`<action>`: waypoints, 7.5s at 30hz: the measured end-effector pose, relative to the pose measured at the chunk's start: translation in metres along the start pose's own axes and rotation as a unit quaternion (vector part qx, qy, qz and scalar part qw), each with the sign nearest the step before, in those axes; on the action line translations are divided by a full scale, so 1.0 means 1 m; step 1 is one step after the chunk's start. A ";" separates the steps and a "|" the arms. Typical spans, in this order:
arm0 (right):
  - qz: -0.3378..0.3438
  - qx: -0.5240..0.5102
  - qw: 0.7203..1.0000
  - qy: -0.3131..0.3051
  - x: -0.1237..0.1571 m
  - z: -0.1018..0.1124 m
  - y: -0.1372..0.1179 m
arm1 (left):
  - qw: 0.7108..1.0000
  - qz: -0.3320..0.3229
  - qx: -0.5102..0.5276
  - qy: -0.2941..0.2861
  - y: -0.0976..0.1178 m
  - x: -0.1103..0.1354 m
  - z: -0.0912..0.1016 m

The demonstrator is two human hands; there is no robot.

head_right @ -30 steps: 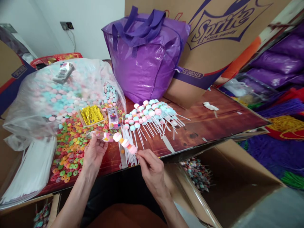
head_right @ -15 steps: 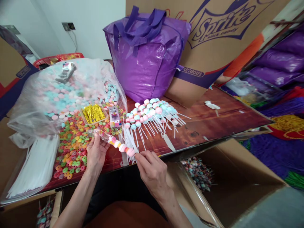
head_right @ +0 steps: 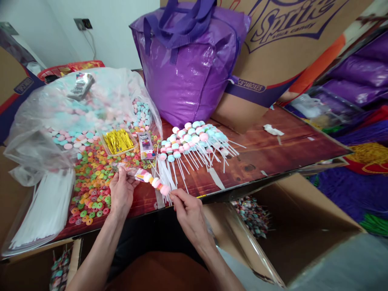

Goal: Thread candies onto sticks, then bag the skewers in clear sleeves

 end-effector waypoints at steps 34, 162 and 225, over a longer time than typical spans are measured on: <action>0.037 0.013 0.999 -0.002 0.008 -0.010 -0.010 | 0.995 -0.069 -0.026 -0.070 0.001 0.017 -0.021; -0.047 -0.252 0.916 -0.308 -0.034 -0.151 -0.071 | 0.978 0.043 0.049 -0.198 0.039 0.047 0.012; 0.202 0.043 0.973 -0.100 -0.048 -0.100 -0.071 | 0.981 0.075 -0.095 -0.154 -0.001 0.044 -0.004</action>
Point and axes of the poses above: each hand's wrist, its own x-axis away from the middle knuckle, its own z-axis out of the back of the hand, y = z × x, the point moved 10 cm from there along -x, towards the middle knuckle, and after that the axes turned 5 degrees about z, right-handed, at the moved point
